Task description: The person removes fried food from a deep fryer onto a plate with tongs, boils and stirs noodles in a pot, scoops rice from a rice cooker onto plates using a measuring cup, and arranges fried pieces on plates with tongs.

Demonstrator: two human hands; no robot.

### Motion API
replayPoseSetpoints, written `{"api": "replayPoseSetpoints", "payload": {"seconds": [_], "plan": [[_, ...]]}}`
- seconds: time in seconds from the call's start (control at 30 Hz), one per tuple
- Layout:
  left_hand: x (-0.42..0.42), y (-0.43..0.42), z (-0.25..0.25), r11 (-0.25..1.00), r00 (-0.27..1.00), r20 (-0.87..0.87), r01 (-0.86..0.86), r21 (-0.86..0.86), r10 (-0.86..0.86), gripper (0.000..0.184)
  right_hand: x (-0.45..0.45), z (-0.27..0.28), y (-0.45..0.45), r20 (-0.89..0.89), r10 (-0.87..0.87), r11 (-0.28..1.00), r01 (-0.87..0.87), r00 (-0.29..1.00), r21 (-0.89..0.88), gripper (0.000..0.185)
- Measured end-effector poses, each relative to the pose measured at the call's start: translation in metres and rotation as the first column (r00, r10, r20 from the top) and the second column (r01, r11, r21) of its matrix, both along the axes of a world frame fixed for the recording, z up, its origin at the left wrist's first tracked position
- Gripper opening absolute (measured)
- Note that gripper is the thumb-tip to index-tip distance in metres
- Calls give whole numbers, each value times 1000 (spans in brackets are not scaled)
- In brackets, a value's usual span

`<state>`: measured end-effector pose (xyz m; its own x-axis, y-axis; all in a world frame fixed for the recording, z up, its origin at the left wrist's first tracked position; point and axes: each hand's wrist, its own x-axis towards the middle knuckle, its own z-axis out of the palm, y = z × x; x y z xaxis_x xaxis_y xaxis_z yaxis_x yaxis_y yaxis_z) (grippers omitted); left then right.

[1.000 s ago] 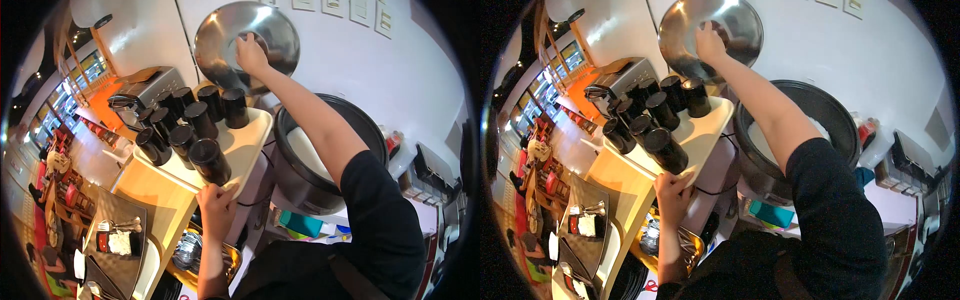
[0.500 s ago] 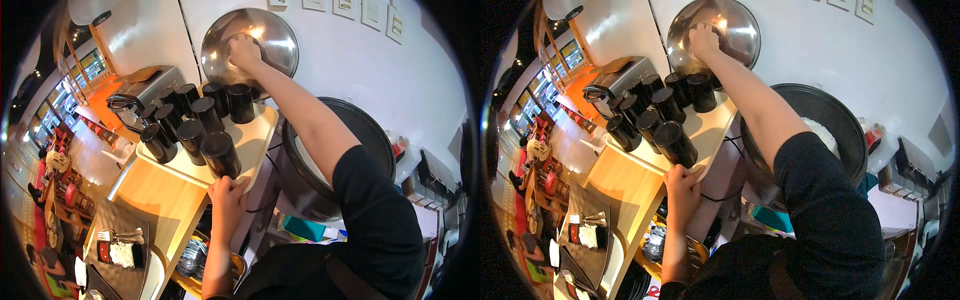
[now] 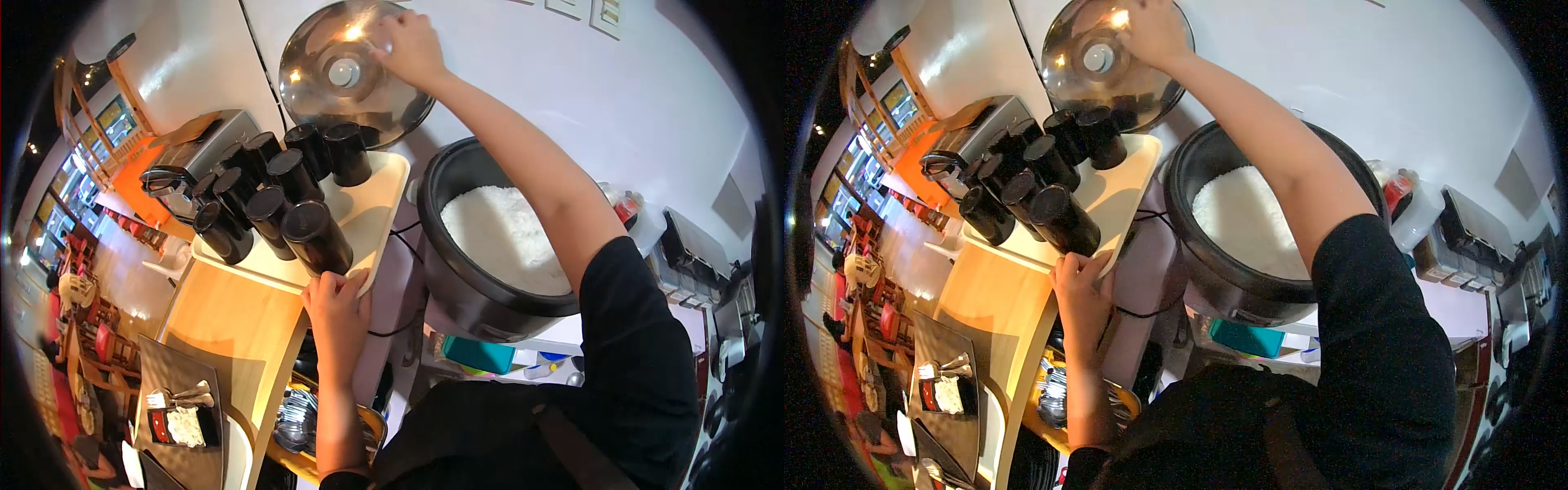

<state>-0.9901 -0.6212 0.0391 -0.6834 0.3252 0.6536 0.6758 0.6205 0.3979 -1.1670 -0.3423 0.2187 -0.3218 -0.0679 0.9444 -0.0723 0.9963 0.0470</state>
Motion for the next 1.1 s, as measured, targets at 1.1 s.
{"api": "replayPoseSetpoints", "payload": {"seconds": [1.1], "plan": [[314,38,-99,795,811,171,-583,167,559,33,489,-181,111,85,929,95,10,-360,-995,54]]}}
